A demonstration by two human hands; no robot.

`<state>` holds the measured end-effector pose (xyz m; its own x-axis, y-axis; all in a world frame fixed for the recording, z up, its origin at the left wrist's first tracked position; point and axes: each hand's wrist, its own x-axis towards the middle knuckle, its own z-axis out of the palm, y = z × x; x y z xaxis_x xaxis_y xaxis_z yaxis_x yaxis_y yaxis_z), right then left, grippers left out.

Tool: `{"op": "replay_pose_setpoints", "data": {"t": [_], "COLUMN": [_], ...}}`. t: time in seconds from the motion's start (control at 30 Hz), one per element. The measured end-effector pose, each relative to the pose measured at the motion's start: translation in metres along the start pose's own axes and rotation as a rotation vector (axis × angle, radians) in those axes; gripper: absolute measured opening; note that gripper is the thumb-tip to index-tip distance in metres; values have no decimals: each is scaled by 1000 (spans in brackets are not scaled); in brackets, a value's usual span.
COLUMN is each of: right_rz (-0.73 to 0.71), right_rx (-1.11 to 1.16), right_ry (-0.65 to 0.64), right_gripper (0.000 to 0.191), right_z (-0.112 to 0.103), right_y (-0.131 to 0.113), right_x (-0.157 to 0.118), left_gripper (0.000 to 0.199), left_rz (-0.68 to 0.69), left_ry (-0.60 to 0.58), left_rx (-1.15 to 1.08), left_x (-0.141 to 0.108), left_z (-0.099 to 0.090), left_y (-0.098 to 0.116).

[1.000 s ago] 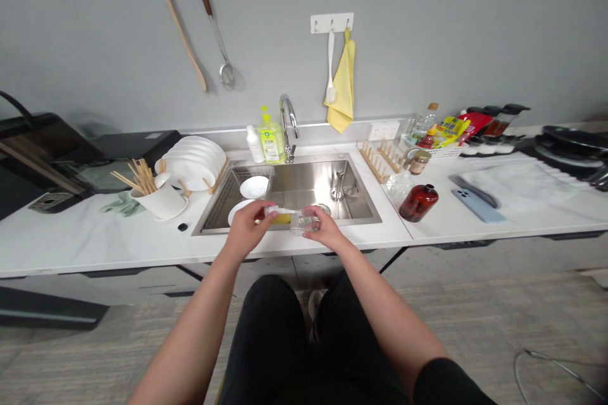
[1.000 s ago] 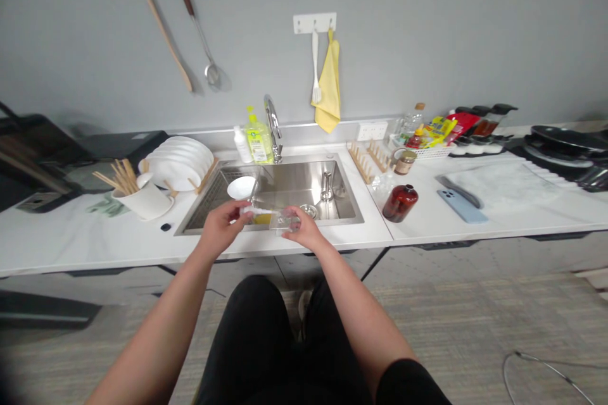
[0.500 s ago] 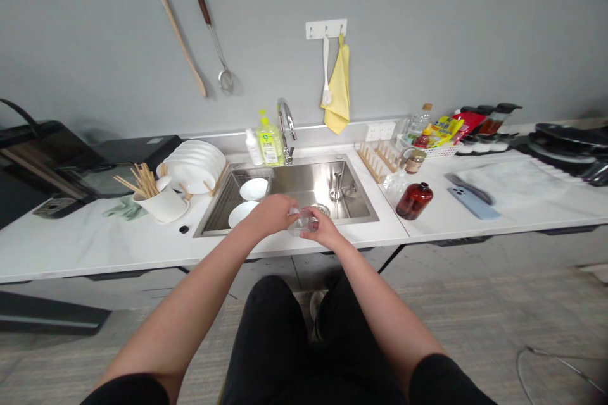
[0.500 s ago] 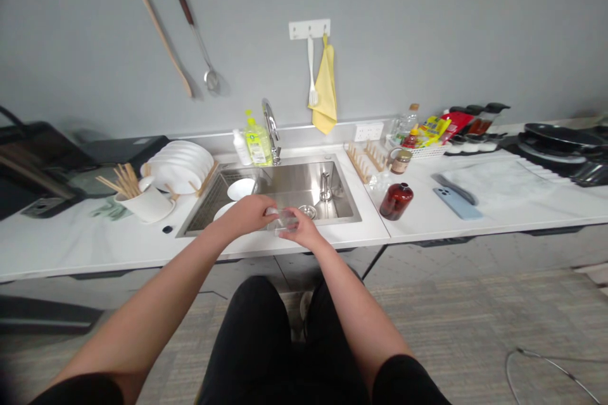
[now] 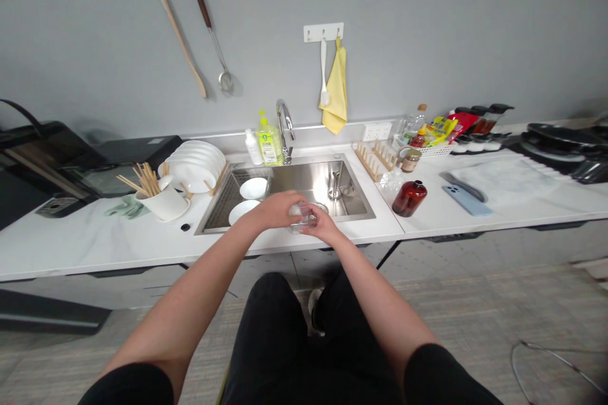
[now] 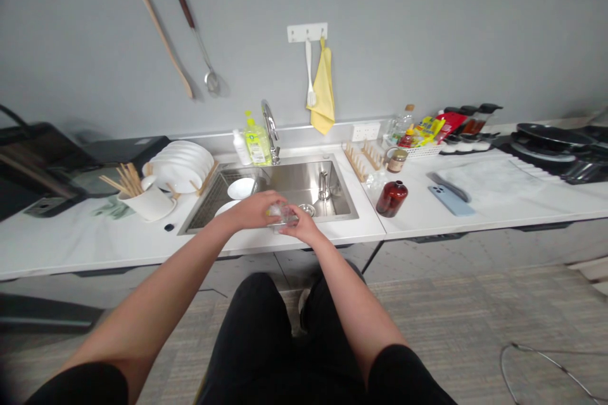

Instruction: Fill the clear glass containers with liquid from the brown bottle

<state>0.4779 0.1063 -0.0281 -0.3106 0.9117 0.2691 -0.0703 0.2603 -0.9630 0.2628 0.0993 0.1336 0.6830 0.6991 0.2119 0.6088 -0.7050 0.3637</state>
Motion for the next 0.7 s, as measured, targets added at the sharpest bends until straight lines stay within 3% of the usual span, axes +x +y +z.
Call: {"op": "replay_pose_setpoints", "data": {"t": [0.07, 0.17, 0.33, 0.4, 0.5, 0.6, 0.67, 0.7], "right_rz": [-5, -4, 7, 6, 7, 13, 8, 3], "right_rx": [-25, -41, 13, 19, 18, 25, 31, 33], "right_ry": [-7, -7, -13, -9, -13, -22, -30, -33], "right_gripper": [85, 85, 80, 82, 84, 85, 85, 84], "right_z": [0, 0, -1, -2, -4, -4, -4, -4], "right_y": [-1, -3, -1, 1, 4, 7, 8, 8], "right_x": [-1, -1, 1, 1, 0, 0, 0, 1], "left_gripper": [23, 18, 47, 61, 58, 46, 40, 47], "left_rz": [-33, -5, 145, 172, 4, -210, -187, -144], "left_ry": [-15, -68, -136, -81, 104, 128, 83, 78], "left_rx": [43, 38, -187, -229, -123, 13, -3, -47], "left_x": [2, 5, 6, 5, 0, -5, -10, -12], "left_z": [1, 1, -1, -1, 3, 8, 13, 16], "left_y": [0, -1, -6, -7, -6, -3, -2, -2]}}
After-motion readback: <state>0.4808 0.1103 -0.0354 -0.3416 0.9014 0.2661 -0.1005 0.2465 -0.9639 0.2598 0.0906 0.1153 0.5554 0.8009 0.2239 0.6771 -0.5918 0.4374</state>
